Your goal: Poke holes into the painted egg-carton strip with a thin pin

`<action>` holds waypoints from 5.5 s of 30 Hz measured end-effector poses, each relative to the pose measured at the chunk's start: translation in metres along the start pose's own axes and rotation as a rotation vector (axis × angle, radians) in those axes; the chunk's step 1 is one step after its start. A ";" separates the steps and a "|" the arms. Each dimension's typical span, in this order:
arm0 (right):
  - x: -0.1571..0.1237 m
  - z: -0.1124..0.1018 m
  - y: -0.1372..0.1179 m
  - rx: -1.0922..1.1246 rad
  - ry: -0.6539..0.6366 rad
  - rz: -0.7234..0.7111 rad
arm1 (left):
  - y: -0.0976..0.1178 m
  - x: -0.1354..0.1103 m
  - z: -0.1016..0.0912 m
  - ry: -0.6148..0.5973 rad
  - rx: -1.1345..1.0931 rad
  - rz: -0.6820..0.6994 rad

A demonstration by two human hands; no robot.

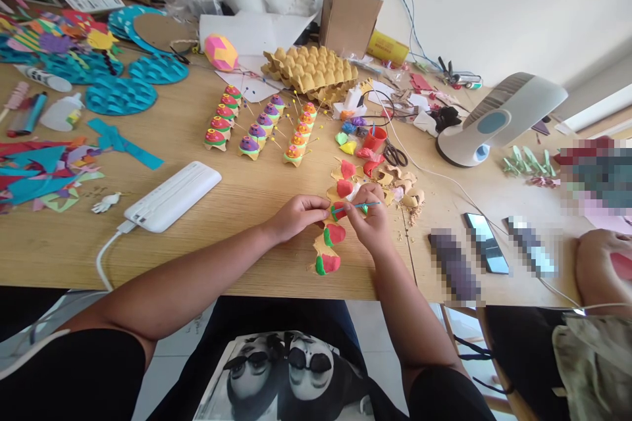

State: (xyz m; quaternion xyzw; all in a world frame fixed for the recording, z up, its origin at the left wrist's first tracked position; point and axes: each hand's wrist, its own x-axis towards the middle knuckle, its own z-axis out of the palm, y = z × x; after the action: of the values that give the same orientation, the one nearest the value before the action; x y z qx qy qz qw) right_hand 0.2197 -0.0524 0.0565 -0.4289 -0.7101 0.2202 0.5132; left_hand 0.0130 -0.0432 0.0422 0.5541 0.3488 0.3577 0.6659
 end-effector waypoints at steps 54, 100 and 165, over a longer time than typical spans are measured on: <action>0.001 -0.001 0.001 -0.087 -0.024 -0.020 | -0.002 -0.001 0.001 0.016 0.069 -0.002; 0.000 0.002 0.009 -0.023 -0.028 0.054 | 0.003 -0.001 0.003 0.021 0.157 0.034; 0.003 0.002 0.013 -0.014 -0.014 0.015 | -0.004 -0.001 0.002 0.010 0.199 0.046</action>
State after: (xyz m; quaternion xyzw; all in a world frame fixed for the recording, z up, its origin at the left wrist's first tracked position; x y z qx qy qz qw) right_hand 0.2229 -0.0428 0.0472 -0.4361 -0.7118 0.2220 0.5039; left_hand 0.0148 -0.0452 0.0381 0.6235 0.3730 0.3391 0.5975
